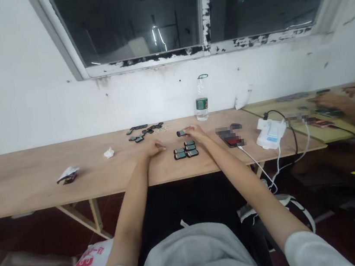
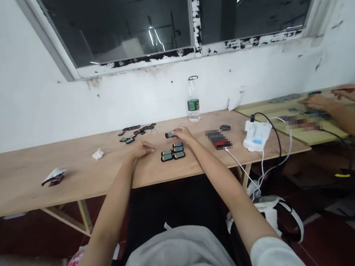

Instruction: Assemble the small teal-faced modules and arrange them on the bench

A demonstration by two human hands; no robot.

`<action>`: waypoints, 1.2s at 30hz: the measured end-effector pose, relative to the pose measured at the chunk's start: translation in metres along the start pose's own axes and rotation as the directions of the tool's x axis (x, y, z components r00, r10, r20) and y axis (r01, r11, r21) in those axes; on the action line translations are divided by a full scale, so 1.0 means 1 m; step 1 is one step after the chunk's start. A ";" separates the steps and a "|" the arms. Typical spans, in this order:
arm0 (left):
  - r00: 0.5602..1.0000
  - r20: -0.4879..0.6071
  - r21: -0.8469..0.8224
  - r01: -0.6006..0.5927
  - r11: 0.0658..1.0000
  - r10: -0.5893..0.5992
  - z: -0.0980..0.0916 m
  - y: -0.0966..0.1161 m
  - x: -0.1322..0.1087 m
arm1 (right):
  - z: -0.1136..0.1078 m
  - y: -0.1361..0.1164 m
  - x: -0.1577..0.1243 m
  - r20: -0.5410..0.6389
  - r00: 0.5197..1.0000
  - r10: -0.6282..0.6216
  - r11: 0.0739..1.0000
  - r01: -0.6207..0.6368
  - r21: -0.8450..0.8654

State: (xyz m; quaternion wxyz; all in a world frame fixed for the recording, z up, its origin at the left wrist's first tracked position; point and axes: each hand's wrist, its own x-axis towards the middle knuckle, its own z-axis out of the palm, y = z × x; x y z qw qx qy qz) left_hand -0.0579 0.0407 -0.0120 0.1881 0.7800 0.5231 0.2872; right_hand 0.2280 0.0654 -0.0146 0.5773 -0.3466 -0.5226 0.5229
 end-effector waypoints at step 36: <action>0.926 -0.371 -0.285 -0.186 0.940 0.071 0.040 0.055 0.001 | 0.032 -0.020 -0.025 0.220 0.974 0.051 0.998 -0.056 0.018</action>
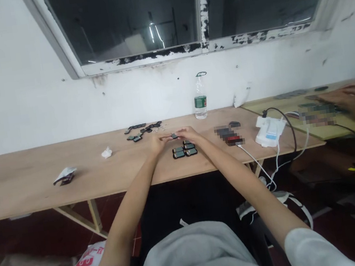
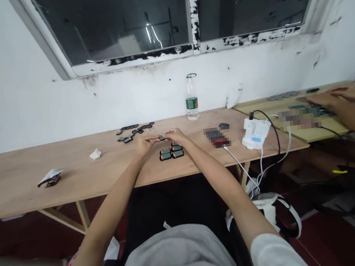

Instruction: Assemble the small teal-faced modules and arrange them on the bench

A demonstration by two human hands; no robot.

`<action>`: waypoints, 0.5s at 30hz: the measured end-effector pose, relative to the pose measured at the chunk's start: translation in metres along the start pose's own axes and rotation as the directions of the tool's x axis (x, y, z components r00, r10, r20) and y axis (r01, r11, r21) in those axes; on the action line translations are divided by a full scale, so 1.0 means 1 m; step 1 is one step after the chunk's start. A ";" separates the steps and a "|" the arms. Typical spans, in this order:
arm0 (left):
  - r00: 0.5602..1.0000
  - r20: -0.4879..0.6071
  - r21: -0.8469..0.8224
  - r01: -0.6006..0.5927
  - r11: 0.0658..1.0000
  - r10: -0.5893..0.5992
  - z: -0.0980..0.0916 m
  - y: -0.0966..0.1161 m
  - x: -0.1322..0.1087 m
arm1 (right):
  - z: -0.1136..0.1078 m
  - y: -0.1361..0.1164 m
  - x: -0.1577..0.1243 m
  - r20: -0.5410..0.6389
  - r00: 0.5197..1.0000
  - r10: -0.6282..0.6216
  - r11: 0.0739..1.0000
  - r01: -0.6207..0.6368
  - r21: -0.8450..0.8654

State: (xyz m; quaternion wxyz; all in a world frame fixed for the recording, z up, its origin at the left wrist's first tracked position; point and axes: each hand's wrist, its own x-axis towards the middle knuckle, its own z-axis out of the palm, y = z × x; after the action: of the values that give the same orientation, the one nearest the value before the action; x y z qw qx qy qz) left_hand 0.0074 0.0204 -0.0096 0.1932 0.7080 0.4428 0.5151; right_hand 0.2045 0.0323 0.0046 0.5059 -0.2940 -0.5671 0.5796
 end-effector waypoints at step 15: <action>0.929 0.211 -0.195 0.344 0.919 -0.303 -0.002 -0.020 0.004 | -0.009 0.009 0.005 0.047 0.999 -0.006 0.993 0.011 -0.117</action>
State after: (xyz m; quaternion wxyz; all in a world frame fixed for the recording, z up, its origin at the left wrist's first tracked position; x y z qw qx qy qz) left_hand -0.0026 0.0345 -0.0215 0.3945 0.6405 0.4729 0.4588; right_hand 0.2089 0.0416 -0.0048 0.4770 -0.3071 -0.6130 0.5499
